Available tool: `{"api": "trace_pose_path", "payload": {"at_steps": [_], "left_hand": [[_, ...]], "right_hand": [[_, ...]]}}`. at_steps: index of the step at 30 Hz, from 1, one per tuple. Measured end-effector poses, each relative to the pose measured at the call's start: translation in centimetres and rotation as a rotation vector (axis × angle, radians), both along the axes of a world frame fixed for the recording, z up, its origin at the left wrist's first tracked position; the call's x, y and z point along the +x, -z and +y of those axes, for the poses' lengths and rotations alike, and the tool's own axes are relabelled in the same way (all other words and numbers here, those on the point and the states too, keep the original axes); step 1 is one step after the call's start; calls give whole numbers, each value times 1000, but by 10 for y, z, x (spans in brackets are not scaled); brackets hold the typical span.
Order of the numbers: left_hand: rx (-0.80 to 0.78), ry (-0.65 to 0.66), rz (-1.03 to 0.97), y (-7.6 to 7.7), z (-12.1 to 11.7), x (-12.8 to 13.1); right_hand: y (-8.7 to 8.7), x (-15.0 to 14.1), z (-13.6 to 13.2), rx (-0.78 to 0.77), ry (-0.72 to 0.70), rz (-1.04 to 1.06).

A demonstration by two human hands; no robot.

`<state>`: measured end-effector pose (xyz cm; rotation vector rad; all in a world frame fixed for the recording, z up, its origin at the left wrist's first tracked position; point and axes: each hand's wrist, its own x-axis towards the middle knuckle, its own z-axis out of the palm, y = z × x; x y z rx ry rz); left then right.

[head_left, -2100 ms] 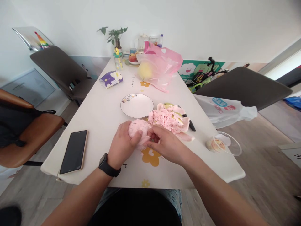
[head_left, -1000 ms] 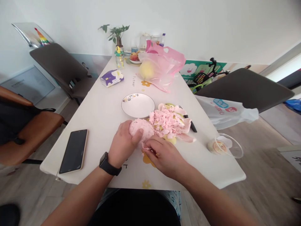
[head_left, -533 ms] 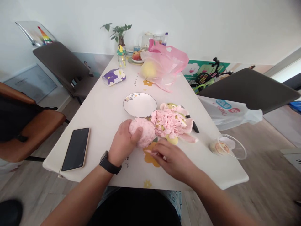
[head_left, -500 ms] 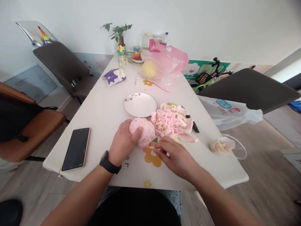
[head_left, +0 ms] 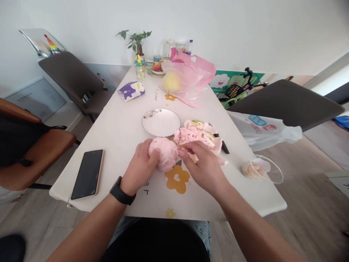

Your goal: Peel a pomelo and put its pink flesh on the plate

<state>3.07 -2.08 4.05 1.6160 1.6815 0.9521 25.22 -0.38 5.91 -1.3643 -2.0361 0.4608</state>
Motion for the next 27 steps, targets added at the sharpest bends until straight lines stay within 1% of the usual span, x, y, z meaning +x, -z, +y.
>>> {"api": "trace_pose_path", "payload": {"at_steps": [2, 4, 7, 12, 16, 24, 27], "left_hand": [[-26, -6, 11, 0, -4, 0], [-53, -10, 17, 1, -8, 0], [-54, -15, 38, 4, -15, 2], [32, -11, 94, 12, -22, 8], [78, -22, 123, 16, -25, 12], [112, -21, 179, 18, -29, 16], [120, -15, 188, 17, -29, 17]], "right_hand": [[-7, -16, -11, -167, -21, 111], [-11, -28, -18, -268, -12, 177], [-10, -35, -24, -360, 51, 267], [-11, -37, -28, -504, 105, 376], [-14, -37, -29, -533, 105, 410], [-14, -33, -31, -517, 96, 362], [-13, -34, -36, -465, 85, 336]]}}
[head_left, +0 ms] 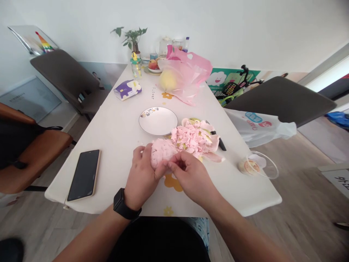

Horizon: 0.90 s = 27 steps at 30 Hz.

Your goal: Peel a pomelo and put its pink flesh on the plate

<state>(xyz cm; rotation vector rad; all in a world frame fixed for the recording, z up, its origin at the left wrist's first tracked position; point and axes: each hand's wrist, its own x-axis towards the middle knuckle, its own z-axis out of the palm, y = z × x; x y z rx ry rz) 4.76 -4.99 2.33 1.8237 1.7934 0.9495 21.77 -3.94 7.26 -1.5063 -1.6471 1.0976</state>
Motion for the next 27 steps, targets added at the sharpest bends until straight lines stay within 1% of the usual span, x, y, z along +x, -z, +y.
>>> {"api": "trace_pose_path", "payload": {"at_steps": [3, 6, 9, 12, 17, 21, 25, 27], "left_hand": [[-4, 4, -1, -1, 0, 0], [2, 13, -2, -1, 0, 0], [28, 18, 15, 1, -2, 1], [50, 5, 33, 4, -4, 2], [65, -4, 45, 6, -7, 4], [83, -11, 51, 7, -7, 4], [78, -11, 47, 8, -6, 4], [65, -13, 38, 8, -6, 3]], "right_hand": [[3, 0, -3, 26, 14, 24], [8, 3, -1, -47, 61, 139], [12, 7, 2, -75, 73, 184], [12, 8, 0, -54, 63, 159], [8, 4, -7, 30, 109, 77], [6, 2, -8, 24, 119, 80], [9, 2, -11, 64, 73, 56], [13, 2, -12, 47, 80, 95]]}}
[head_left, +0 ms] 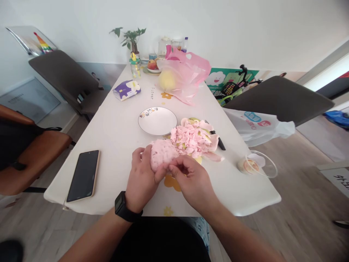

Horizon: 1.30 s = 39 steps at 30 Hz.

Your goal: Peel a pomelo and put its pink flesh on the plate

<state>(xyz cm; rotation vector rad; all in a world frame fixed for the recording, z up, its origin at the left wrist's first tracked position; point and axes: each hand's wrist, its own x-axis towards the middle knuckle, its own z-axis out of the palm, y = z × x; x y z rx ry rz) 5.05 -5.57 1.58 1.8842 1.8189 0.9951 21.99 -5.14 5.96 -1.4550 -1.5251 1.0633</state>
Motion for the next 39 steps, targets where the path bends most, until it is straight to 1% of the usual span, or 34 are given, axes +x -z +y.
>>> {"api": "trace_pose_path", "payload": {"at_steps": [3, 7, 14, 20, 21, 23, 27, 29, 31, 33, 36, 39], "left_hand": [[-4, 5, -8, 0, 0, -1], [15, 14, 1, 2, -1, -2], [41, 10, 23, 4, -3, -2], [37, 14, 1, 6, -2, -3], [28, 12, -11, 6, -2, -4], [4, 8, -37, 6, -2, -5], [-28, -3, -75, 3, -2, -6], [-35, -9, -81, 2, -2, -7], [-35, -4, -82, 2, -2, -7], [-28, 8, -75, 2, -1, -7], [-23, 4, -66, 3, -1, -6], [-22, -4, -63, 4, -2, -6]], "right_hand": [[4, 3, 0, -58, 36, 72], [5, 7, 3, -41, -5, 33], [-3, 8, 6, -45, -18, -35], [-11, 8, 10, -69, -91, -93], [-10, 8, 9, -53, -110, -101], [-7, 8, 8, 28, -150, -138], [4, 10, 2, 271, -215, -221], [9, 12, 0, 338, -197, -223], [13, 15, 0, 360, -152, -217], [16, 16, 1, 385, -135, -219], [20, 14, 2, 478, -139, -237], [22, 9, 1, 560, -90, -274]]}}
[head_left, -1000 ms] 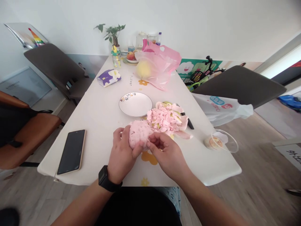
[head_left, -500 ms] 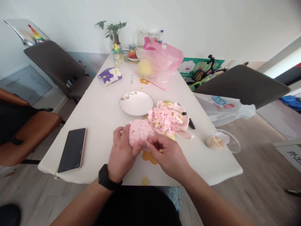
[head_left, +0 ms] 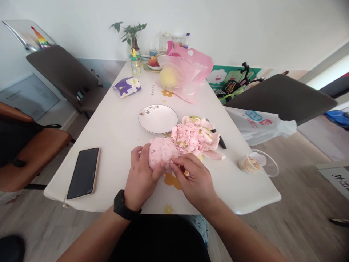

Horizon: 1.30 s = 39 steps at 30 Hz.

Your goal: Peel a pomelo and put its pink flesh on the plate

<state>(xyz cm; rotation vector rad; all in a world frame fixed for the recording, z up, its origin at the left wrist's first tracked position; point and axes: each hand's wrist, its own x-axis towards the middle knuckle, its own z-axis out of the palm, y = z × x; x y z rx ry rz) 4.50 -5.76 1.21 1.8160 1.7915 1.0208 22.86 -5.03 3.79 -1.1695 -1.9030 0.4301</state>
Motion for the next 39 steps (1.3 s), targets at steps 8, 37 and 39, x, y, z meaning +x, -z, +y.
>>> {"api": "trace_pose_path", "payload": {"at_steps": [8, 37, 39], "left_hand": [[-11, 2, 0, -2, 0, -1], [-11, 0, -143, -5, 17, -16], [-11, -9, -145, -4, 21, -20]], "right_hand": [[-2, -9, -6, 126, -15, -110], [-13, 43, 7, -96, -222, -136], [-16, 53, 28, -52, -78, -121]]}}
